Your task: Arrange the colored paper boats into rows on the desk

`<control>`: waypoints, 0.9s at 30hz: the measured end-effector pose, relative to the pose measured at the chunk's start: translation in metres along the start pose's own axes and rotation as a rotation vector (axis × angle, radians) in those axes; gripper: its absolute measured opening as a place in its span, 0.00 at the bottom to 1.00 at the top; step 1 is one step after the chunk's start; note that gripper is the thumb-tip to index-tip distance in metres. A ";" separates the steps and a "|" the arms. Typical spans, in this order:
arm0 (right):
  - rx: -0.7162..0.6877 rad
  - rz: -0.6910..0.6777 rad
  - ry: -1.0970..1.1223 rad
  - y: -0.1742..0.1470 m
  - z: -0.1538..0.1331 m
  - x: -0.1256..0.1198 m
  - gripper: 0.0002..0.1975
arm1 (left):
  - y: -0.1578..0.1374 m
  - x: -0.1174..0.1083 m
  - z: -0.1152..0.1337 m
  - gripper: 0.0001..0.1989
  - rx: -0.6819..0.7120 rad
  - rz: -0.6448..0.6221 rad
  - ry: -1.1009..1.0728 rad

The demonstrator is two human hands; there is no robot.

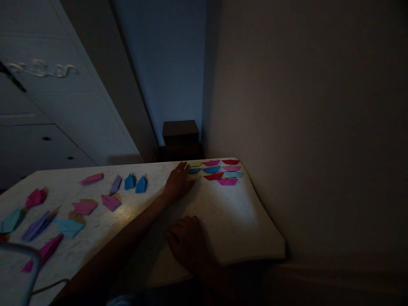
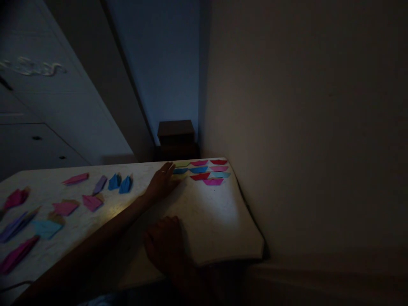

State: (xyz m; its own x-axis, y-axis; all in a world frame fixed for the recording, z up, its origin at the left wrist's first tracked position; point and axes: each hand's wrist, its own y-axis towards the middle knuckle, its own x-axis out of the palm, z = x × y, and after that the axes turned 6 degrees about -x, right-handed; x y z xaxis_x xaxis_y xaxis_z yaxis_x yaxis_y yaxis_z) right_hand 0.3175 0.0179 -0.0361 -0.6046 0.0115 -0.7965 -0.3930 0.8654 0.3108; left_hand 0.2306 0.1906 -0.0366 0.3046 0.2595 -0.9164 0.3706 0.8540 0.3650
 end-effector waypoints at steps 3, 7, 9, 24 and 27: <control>0.013 -0.006 0.006 0.000 0.000 -0.001 0.07 | 0.003 0.013 -0.002 0.33 0.046 -0.071 0.044; 0.007 -0.007 -0.001 0.000 0.000 0.000 0.07 | 0.007 0.027 0.005 0.31 0.051 -0.126 0.059; 0.001 -0.011 0.000 0.000 0.001 0.000 0.07 | 0.008 0.030 0.007 0.31 0.038 -0.134 0.057; -0.004 -0.005 0.006 -0.001 0.001 0.000 0.06 | 0.014 0.026 0.014 0.35 0.012 -0.248 0.053; -0.004 -0.015 -0.004 -0.001 0.001 0.000 0.07 | 0.014 0.027 0.013 0.35 0.008 -0.236 0.053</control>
State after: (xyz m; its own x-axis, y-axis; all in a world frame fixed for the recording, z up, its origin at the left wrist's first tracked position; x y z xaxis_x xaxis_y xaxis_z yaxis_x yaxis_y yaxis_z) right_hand 0.3182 0.0177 -0.0373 -0.5961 0.0006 -0.8029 -0.4044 0.8637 0.3008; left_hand 0.2554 0.2035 -0.0543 0.1621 0.0772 -0.9838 0.4332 0.8902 0.1412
